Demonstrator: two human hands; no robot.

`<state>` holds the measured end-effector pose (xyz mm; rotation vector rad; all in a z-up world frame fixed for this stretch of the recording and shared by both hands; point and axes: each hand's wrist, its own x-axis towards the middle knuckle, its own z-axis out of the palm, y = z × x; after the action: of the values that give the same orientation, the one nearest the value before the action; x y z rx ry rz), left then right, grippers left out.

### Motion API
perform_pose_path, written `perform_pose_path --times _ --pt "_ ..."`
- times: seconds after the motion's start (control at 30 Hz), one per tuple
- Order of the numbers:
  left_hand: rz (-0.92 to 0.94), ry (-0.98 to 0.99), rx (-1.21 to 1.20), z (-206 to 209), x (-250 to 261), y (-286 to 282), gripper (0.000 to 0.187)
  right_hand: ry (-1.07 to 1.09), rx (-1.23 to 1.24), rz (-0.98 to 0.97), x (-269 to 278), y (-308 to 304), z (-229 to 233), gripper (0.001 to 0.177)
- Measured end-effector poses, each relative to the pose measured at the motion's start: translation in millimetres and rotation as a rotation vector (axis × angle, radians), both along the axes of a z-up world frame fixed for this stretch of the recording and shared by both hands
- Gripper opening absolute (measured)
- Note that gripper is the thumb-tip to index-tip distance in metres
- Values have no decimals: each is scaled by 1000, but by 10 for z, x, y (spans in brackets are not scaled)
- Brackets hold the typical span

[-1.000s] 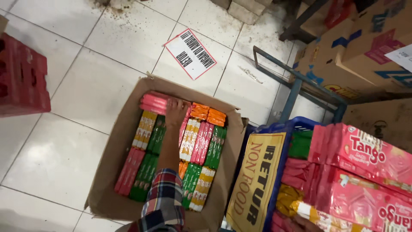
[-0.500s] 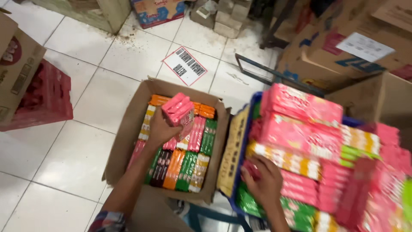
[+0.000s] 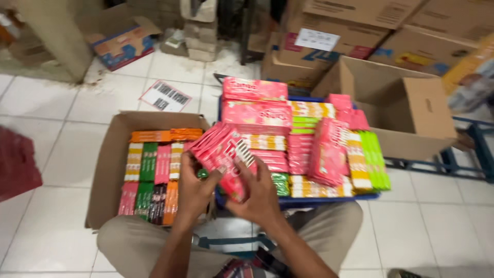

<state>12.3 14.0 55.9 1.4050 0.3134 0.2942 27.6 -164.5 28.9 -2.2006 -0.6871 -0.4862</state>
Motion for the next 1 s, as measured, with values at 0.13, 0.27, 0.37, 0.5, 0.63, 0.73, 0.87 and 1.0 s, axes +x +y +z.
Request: perform_pose_path --times 0.13,0.27,0.37,0.5,0.63,0.73,0.87,1.0 --pt "-165 -74 -159 -114 -182 -429 79 11 -47 -111 220 -720 349 103" --pt "-314 143 -52 -465 -406 -504 73 -44 -257 -209 793 -1484 481 101" --pt "-344 294 -55 -1406 -549 -565 60 122 -363 -183 1272 -2024 307 107" --pt "-323 361 -148 -1729 -827 -515 50 273 -440 -142 1791 -2230 66 109" --pt "-280 363 -146 -2203 -841 -329 46 302 -484 -83 2080 -2361 58 97" --pt "-205 374 -113 -2494 -896 -63 47 282 -668 -95 1944 -2230 150 94" --pt "-156 587 143 -2482 -1020 258 50 -111 -561 -173 1427 -1851 29 71" --pt "-148 615 423 -3233 -776 625 52 -342 -330 -48 809 -1273 -590 30"
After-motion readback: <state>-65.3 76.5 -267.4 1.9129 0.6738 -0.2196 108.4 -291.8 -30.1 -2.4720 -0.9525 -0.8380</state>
